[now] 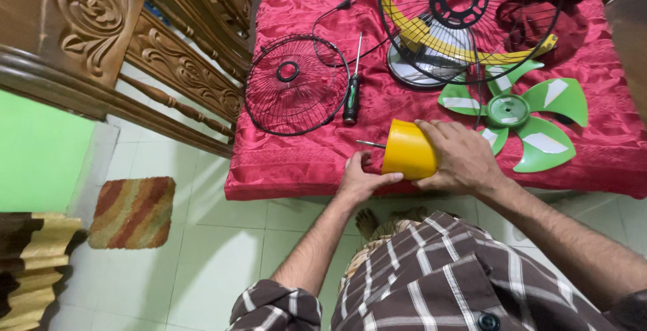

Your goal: The person uses a screwdriver to open the yellow fan motor housing, then places the motor into the fan cage and aligns it with the stand. The person continues to adjust the motor and cage assembly by hand.

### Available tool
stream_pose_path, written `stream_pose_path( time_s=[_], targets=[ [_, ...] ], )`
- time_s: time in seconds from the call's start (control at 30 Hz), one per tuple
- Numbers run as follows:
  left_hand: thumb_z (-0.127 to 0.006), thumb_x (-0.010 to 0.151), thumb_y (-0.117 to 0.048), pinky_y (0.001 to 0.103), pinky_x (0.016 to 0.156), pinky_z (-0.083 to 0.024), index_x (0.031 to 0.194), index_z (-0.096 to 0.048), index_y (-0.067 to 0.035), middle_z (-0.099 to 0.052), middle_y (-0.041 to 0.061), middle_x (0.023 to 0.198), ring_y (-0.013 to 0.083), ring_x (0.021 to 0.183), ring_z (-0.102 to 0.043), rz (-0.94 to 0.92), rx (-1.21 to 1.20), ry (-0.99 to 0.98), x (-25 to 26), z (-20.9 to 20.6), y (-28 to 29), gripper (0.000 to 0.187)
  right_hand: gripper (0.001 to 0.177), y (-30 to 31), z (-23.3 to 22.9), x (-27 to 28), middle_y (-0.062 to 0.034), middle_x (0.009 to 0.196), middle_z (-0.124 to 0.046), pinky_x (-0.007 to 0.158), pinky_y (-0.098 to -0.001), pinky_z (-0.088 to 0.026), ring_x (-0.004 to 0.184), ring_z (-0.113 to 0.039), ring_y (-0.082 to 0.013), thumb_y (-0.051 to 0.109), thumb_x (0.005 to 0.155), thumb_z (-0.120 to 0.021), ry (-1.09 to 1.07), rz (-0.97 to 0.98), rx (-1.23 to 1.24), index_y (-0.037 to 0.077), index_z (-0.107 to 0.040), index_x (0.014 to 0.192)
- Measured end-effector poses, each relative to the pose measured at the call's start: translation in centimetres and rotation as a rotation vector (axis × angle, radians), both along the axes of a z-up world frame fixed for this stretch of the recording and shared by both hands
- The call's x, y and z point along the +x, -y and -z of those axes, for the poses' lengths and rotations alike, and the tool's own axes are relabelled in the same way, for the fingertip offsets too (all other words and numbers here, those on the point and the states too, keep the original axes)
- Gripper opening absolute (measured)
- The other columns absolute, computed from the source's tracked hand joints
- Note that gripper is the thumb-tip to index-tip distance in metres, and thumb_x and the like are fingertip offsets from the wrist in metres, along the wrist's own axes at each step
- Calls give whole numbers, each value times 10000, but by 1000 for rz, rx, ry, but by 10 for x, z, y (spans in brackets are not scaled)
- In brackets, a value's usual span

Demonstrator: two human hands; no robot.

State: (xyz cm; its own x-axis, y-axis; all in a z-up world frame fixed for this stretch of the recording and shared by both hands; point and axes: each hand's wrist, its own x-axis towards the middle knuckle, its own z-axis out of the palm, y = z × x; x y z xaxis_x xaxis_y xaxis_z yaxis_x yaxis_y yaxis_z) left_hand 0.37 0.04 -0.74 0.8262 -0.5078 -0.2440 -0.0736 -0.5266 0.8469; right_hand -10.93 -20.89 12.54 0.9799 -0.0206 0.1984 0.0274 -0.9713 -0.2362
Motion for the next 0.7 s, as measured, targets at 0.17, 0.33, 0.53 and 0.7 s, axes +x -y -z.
stream_pose_path(
  time_s=[0.17,0.33,0.53,0.7],
  targets=[
    [-898,563,-567,368,773,-598,1494,-384,11,-574,238,1235,261,954,-680,-189,-248,-299,-1,-2,6,1210,1172,6,8,1,-116,1170,-646,883,-467,-546,1117,-621,-326,563,447,-924,-16,43,84,110,-493,1439],
    [-839,703,-605,451,940,-583,1515,-362,-39,-558,196,1317,278,1135,-627,-244,-613,-739,-2,-32,-8,1099,1110,9,5,1,-173,1194,-669,908,-479,-529,1096,-649,-359,527,484,-927,98,25,273,72,-525,1414],
    [-774,709,-719,543,1035,-491,1602,-282,-171,-497,104,1492,292,1355,-506,171,-829,-920,-14,-75,-8,1157,1004,-4,-7,7,-164,1270,-675,997,-392,-526,1174,-682,-279,406,613,-910,195,-102,650,32,-496,1448],
    [-782,802,-716,530,1204,-436,1671,-265,-91,-431,129,1606,319,1479,-438,140,-1232,-889,-9,-90,10,1189,965,-14,-11,24,-133,1307,-665,1025,-344,-508,1198,-651,-201,362,670,-909,146,-86,912,10,-491,1465]
  ],
)
